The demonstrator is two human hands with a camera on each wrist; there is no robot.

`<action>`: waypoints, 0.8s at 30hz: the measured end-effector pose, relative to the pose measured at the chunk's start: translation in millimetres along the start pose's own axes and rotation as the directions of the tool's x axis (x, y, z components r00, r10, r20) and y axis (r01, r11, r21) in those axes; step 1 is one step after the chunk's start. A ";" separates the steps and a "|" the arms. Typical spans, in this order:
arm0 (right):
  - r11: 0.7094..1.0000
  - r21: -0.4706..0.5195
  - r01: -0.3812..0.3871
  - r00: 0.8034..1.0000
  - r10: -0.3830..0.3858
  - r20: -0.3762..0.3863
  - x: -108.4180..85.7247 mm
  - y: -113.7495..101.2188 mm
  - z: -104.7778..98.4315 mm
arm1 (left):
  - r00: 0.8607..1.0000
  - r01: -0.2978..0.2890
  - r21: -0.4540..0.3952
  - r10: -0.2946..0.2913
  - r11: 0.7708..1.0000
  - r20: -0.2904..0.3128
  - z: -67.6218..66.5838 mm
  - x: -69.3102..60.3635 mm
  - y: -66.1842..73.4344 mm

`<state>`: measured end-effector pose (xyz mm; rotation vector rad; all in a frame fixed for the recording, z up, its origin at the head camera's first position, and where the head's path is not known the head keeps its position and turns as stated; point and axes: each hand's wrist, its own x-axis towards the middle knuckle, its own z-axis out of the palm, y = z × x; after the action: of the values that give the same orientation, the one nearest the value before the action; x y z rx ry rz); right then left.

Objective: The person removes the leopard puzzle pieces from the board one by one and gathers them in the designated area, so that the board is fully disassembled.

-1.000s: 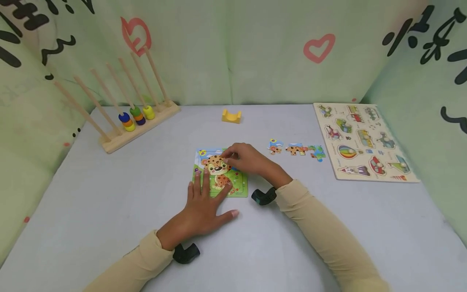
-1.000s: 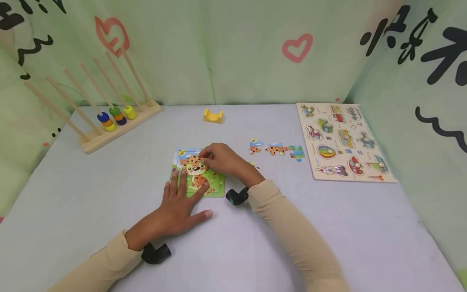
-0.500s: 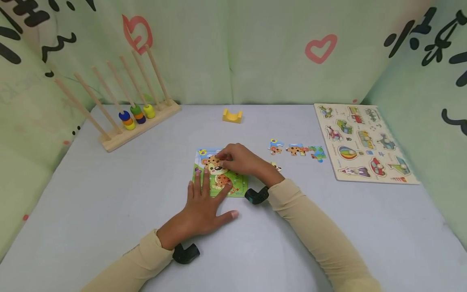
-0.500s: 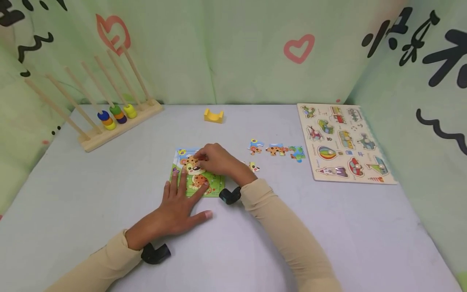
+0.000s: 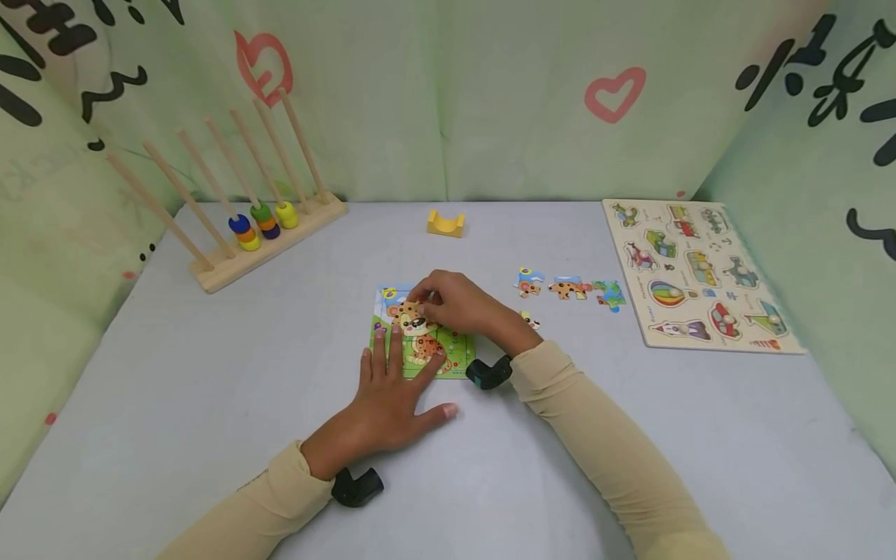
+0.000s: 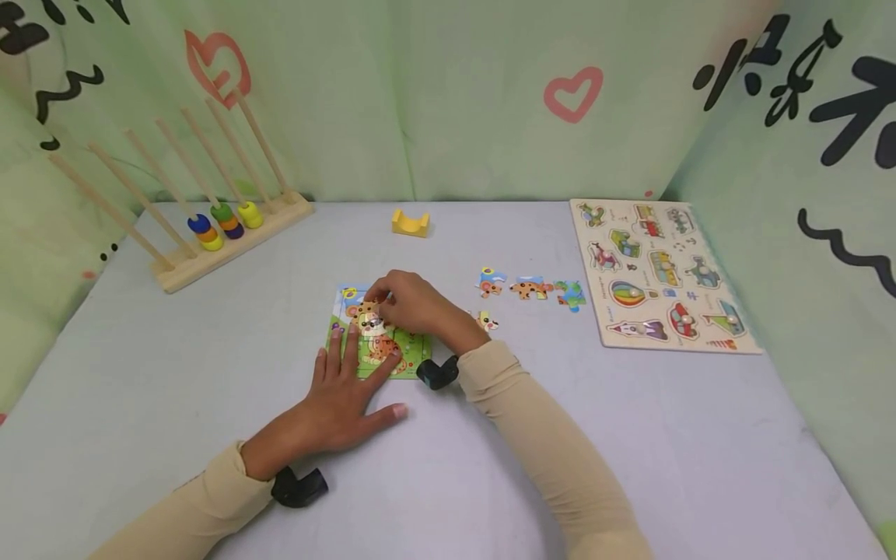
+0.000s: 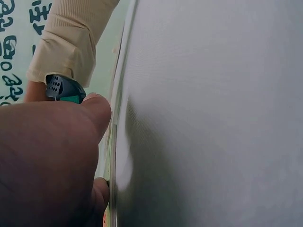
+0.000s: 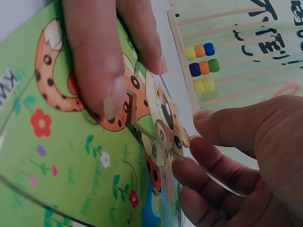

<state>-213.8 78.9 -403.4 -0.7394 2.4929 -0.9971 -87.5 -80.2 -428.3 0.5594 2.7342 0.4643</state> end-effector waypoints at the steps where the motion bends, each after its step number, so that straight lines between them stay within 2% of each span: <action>1: 1.000 0.005 0.008 1.000 -0.008 -0.006 -0.1 -0.7 -0.1 | 1.000 0.001 0.000 -0.001 1.000 -0.001 0.0 0.2 -0.1; 17: 0.997 0.072 0.037 0.999 -0.036 -0.020 -1.1 5.1 -0.9 | 1.000 0.008 0.004 -0.008 1.000 -0.004 2.7 1.6 -1.0; 24: 0.995 0.048 0.088 0.994 -0.090 0.059 -5.0 9.9 -3.0 | 1.000 0.003 0.019 -0.003 1.000 -0.010 2.3 1.4 -1.2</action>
<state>-214.6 89.4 -407.7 -0.8604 2.3957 -1.0421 -88.3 -80.1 -431.1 0.5586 2.7511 0.4422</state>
